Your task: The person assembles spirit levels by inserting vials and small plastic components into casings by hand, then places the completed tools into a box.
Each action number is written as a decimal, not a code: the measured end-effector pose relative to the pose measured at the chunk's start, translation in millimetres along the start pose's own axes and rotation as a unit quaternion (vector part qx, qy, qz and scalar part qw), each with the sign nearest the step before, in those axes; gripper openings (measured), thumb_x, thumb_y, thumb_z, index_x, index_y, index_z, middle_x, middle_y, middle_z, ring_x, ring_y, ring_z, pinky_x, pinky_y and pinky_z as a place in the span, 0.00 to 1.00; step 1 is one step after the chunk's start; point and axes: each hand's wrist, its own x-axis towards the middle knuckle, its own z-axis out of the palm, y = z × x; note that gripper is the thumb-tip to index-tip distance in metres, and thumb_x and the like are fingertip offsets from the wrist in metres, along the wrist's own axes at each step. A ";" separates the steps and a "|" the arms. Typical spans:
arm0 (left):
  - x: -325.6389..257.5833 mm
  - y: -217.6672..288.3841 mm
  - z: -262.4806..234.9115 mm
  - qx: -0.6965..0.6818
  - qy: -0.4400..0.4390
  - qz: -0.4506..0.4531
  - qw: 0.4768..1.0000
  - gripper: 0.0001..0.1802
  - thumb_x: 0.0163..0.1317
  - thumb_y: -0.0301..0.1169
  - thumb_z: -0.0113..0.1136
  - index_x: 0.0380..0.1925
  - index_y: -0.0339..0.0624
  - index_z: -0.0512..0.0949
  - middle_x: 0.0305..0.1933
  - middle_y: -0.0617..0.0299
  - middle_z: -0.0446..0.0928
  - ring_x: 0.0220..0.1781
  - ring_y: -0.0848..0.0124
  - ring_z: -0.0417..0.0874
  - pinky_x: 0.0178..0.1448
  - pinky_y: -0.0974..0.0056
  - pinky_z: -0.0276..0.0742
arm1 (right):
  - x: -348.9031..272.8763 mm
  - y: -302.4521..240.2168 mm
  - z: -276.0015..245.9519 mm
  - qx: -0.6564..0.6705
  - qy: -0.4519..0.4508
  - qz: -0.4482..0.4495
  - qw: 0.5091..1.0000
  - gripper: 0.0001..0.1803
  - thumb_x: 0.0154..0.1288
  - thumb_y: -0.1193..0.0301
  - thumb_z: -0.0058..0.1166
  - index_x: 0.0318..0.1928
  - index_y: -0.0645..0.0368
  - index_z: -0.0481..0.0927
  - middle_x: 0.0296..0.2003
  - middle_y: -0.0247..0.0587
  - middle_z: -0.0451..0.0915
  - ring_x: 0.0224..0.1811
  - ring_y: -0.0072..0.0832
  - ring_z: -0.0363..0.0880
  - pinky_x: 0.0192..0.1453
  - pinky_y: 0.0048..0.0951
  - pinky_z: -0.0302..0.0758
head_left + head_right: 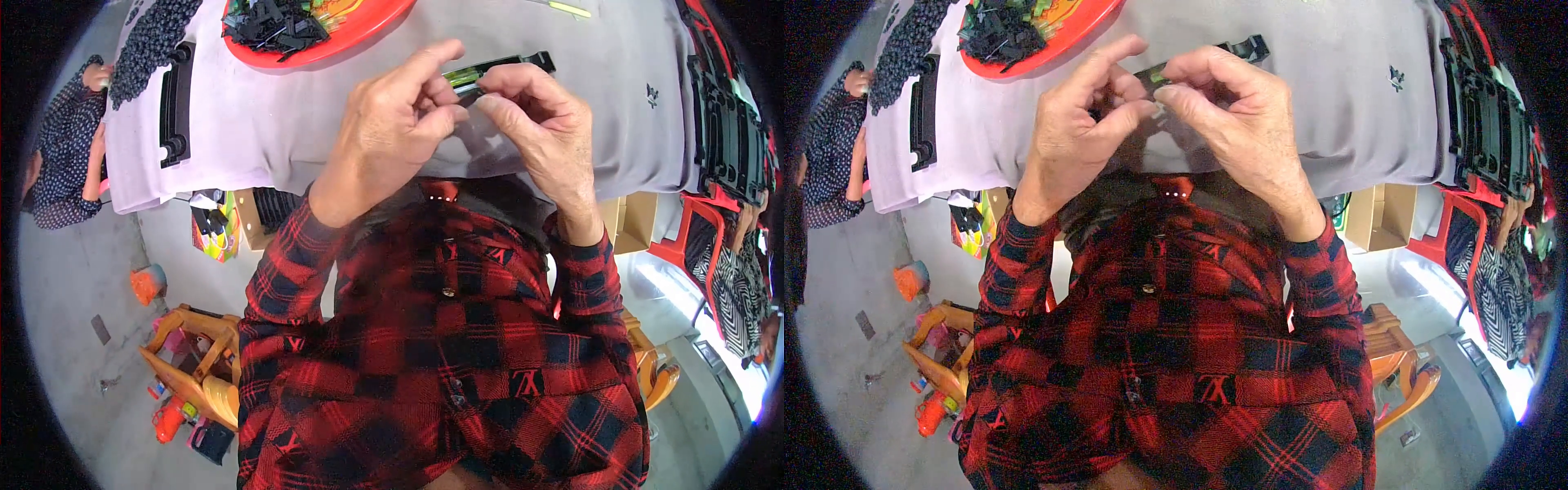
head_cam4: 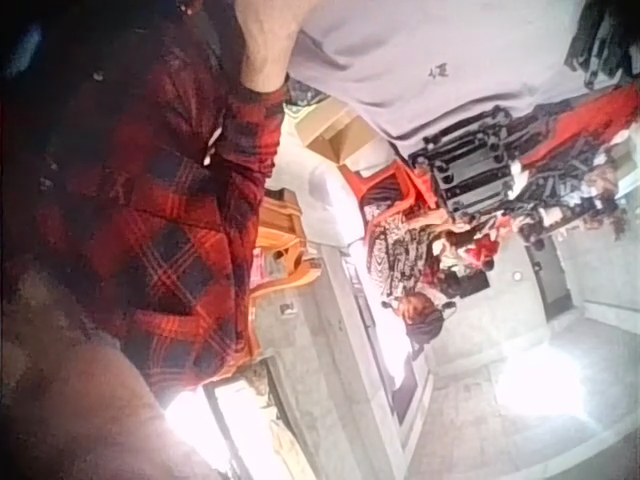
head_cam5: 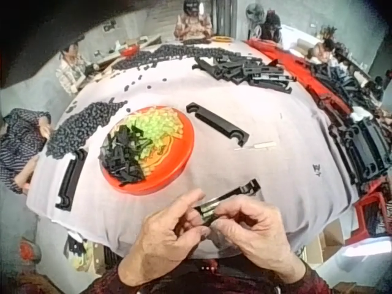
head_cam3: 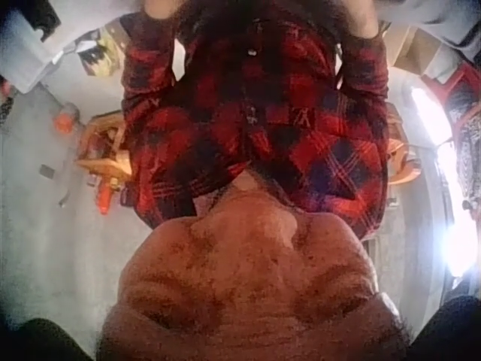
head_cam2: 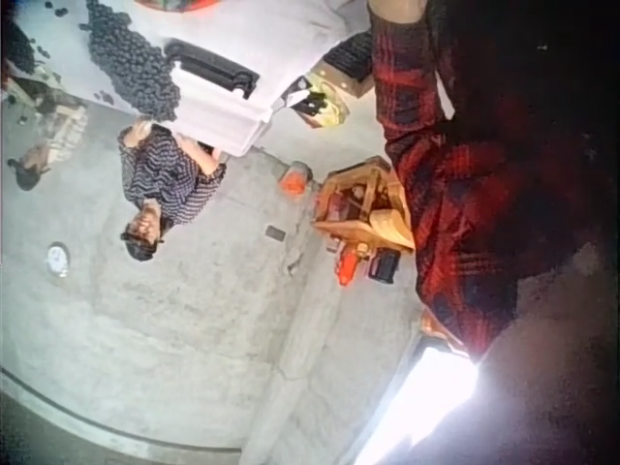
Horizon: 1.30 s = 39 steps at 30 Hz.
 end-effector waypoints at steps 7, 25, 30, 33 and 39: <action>-0.6 -6.4 1.9 0.022 -0.018 0.035 0.999 0.29 0.53 0.20 0.68 0.58 0.34 0.76 0.31 0.54 0.80 0.29 0.66 0.83 0.36 0.63 0.79 | 5.1 -0.2 -8.1 -0.053 -0.052 0.041 0.996 0.04 0.67 0.75 0.63 0.39 0.63 0.84 0.27 0.26 0.82 0.29 0.12 0.76 0.34 0.18 0.74; 10.6 -41.5 -4.4 0.215 -0.012 0.127 0.968 0.29 0.49 0.27 0.73 0.54 0.35 0.79 0.41 0.52 0.80 0.44 0.55 0.84 0.49 0.58 0.79 | 36.3 -10.4 -8.4 -0.114 0.044 0.217 0.968 0.10 0.64 0.66 0.63 0.34 0.60 0.86 0.18 0.25 0.74 0.17 0.11 0.67 0.20 0.19 0.63; 10.0 -53.1 1.1 0.163 0.016 0.136 0.977 0.29 0.49 0.26 0.74 0.54 0.36 0.79 0.39 0.52 0.80 0.41 0.56 0.84 0.45 0.58 0.80 | 36.5 -3.8 -3.0 -0.146 0.042 0.211 0.966 0.11 0.64 0.66 0.64 0.32 0.61 0.86 0.17 0.25 0.74 0.17 0.12 0.69 0.19 0.19 0.65; 8.7 -58.5 3.9 0.144 0.041 0.139 0.979 0.28 0.46 0.29 0.74 0.52 0.42 0.79 0.39 0.56 0.79 0.41 0.53 0.82 0.44 0.53 0.78 | 36.9 -2.5 -0.1 -0.140 0.053 0.219 0.964 0.11 0.64 0.66 0.63 0.32 0.62 0.86 0.17 0.25 0.74 0.18 0.12 0.69 0.19 0.19 0.65; 7.6 -61.5 4.7 0.129 0.043 0.138 0.981 0.31 0.47 0.26 0.75 0.55 0.38 0.79 0.40 0.53 0.81 0.41 0.59 0.86 0.47 0.60 0.81 | 36.2 -1.2 3.4 -0.165 0.071 0.231 0.956 0.11 0.63 0.66 0.64 0.33 0.63 0.87 0.17 0.26 0.76 0.19 0.14 0.72 0.23 0.21 0.69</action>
